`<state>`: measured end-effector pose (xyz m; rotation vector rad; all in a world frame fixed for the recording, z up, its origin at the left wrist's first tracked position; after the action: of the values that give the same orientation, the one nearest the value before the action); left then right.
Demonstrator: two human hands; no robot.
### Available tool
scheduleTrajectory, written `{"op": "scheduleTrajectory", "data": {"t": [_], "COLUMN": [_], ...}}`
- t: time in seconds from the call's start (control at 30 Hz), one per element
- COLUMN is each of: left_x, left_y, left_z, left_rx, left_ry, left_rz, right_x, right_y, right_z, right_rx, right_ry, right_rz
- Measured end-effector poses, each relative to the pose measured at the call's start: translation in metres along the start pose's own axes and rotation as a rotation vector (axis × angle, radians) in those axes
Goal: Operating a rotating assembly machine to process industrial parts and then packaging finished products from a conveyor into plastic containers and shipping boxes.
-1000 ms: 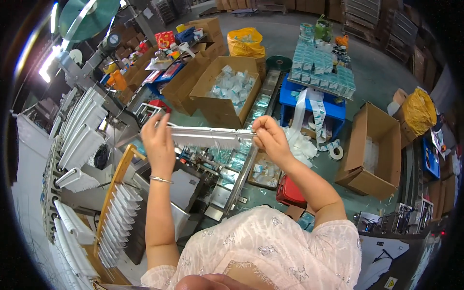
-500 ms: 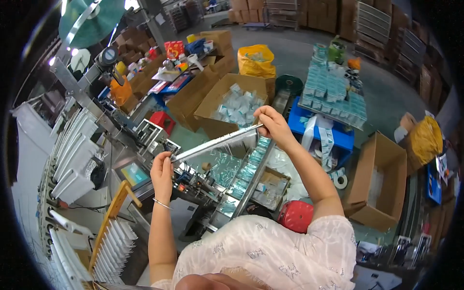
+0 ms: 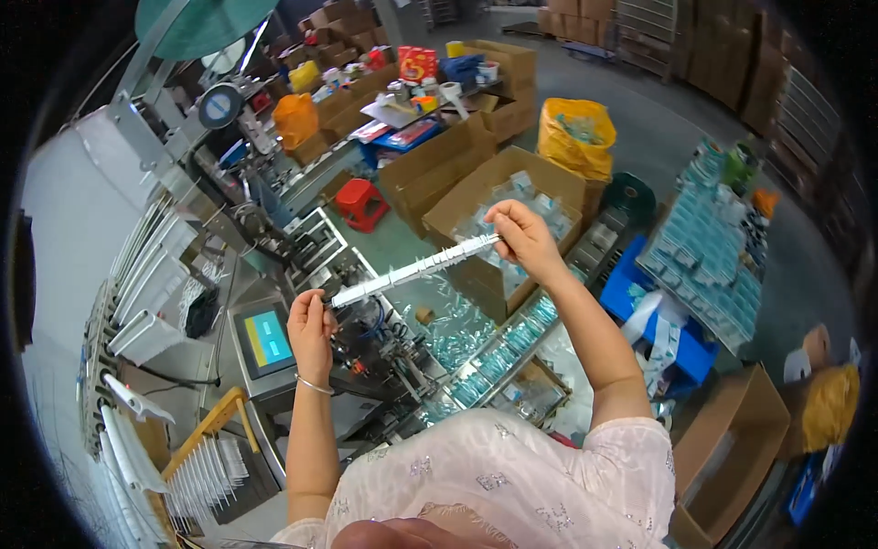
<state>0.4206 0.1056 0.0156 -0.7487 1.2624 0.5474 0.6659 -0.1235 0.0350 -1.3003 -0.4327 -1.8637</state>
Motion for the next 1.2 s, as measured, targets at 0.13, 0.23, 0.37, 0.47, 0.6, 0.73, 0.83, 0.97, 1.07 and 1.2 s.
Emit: {"op": "scheduleTrajectory", "data": {"t": [0.13,0.23,0.37,0.47,0.6,0.73,0.83,0.97,1.07,1.2], "left_x": [0.005,0.019,0.023,0.022,0.004,-0.017,-0.035,-0.046,-0.053,-0.072], "left_y": [0.011,0.02,-0.002,0.015,0.025,0.026,0.028,0.046,0.071,0.154], "left_z": [0.004,-0.001,-0.004,0.004,0.001,-0.03,-0.074,-0.142,-0.203,-0.319], "left_rx": [-0.01,-0.063,-0.031,-0.185,-0.226,-0.196,-0.234,-0.224,-0.228,-0.4], "left_ry": [0.233,0.314,0.236,0.087,0.006,0.041,-0.113,-0.001,0.16,0.372], "left_rz": [-0.109,-0.141,0.078,-0.032,0.0,0.207,0.642,0.752,0.577,0.483], "right_x": [-0.007,-0.022,-0.049,-0.059,-0.072,-0.077,-0.082,-0.079,-0.08,-0.071], "right_y": [-0.011,-0.01,0.013,-0.026,-0.052,-0.07,-0.099,-0.156,-0.191,-0.282], "right_z": [0.03,0.041,0.059,0.061,0.077,0.083,0.077,0.046,0.009,-0.08], "right_rx": [0.043,0.143,0.002,0.038,0.083,0.167,0.239,0.449,0.592,0.936], "right_ry": [-0.005,0.021,-0.052,-0.111,-0.127,-0.094,-0.105,-0.133,-0.205,-0.314], "right_rz": [-0.064,-0.102,0.116,0.412,0.563,0.635,0.668,0.692,0.665,0.51]}}
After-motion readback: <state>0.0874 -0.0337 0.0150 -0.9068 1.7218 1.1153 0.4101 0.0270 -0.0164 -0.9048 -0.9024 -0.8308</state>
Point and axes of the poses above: each hand's wrist, its own z-axis towards the middle knuckle, its own y-axis out of the back of the hand, x = y × z, the point moved 6 cm from there along z, towards the middle knuckle, and after that the axes turned 5 degrees about y, right-handed, at the moved point
